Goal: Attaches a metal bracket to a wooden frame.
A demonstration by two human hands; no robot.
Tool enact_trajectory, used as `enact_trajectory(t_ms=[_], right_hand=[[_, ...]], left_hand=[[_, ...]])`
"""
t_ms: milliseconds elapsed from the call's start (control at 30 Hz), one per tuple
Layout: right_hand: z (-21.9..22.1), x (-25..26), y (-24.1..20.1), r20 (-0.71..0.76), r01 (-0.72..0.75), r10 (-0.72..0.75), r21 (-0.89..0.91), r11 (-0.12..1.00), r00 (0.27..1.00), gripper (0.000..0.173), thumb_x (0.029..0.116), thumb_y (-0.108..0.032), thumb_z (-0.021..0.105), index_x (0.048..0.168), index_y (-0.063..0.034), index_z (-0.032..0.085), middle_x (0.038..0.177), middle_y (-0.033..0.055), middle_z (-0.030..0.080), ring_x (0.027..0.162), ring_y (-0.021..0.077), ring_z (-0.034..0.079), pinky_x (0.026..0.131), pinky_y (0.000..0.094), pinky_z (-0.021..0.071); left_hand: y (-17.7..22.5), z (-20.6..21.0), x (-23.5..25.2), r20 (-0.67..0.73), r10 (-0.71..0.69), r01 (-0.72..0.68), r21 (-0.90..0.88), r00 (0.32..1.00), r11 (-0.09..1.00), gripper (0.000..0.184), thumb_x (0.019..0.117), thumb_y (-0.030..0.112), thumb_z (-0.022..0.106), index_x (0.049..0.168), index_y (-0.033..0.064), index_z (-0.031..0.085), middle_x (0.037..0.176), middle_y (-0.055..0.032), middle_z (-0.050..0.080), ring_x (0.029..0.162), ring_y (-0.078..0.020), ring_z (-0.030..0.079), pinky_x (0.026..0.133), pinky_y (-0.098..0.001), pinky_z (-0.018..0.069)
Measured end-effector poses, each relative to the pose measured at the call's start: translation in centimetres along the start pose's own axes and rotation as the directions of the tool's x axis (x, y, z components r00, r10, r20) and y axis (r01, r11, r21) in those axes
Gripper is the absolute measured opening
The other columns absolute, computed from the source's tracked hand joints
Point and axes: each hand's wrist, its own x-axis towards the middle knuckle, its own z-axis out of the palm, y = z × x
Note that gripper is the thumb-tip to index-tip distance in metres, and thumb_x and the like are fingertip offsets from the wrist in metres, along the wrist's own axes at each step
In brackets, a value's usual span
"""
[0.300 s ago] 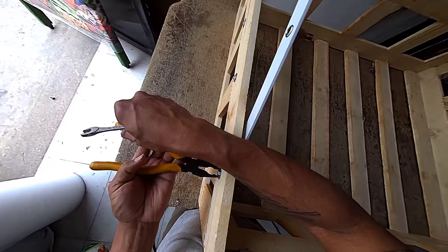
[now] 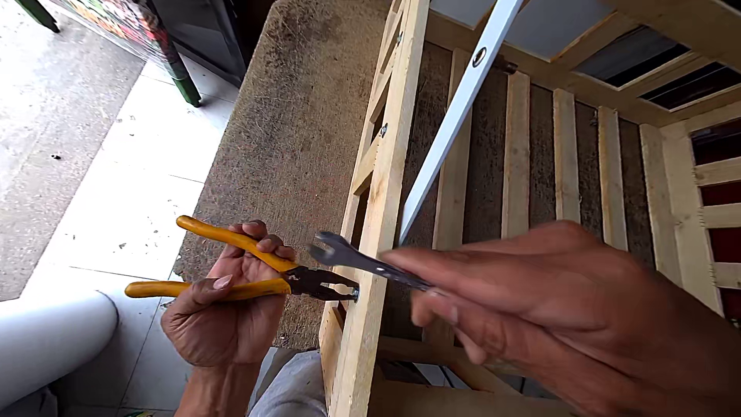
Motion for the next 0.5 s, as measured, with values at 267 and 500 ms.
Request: enact_trajectory(t_ms=[267, 500], right_hand=[[0.0, -8.1, 3.5, 0.306, -0.607, 0.547, 0.151, 0.78, 0.779, 0.033, 0.1, -0.027, 0.056, 0.129, -0.0308, 0.072, 0.062, -0.012, 0.059, 0.041, -0.0026, 0.047, 0.035, 0.0175, 0.0419], [-1.9, -0.1, 2.9, 0.671, -0.818, 0.589, 0.048, 0.573, 0.451, 0.018, 0.1029, -0.008, 0.059, 0.106, -0.0049, 0.076, 0.058, 0.0024, 0.06, 0.036, 0.0046, 0.046, 0.034, 0.0196, 0.0411]], left_hand=[[-0.9, -0.4, 0.9, -0.005, 0.099, -0.098, 0.104, 0.995, 0.99, 0.037, 0.0847, 0.023, 0.059, 0.116, 0.0044, 0.054, 0.093, -0.0081, 0.057, 0.082, -0.0214, 0.061, 0.08, -0.0366, 0.0551], [-1.2, -0.3, 1.1, -0.023, 0.126, -0.124, 0.082, 0.992, 0.989, 0.036, 0.0872, 0.026, 0.056, 0.114, 0.0025, 0.053, 0.089, -0.0088, 0.057, 0.078, -0.0227, 0.062, 0.074, -0.0376, 0.0562]])
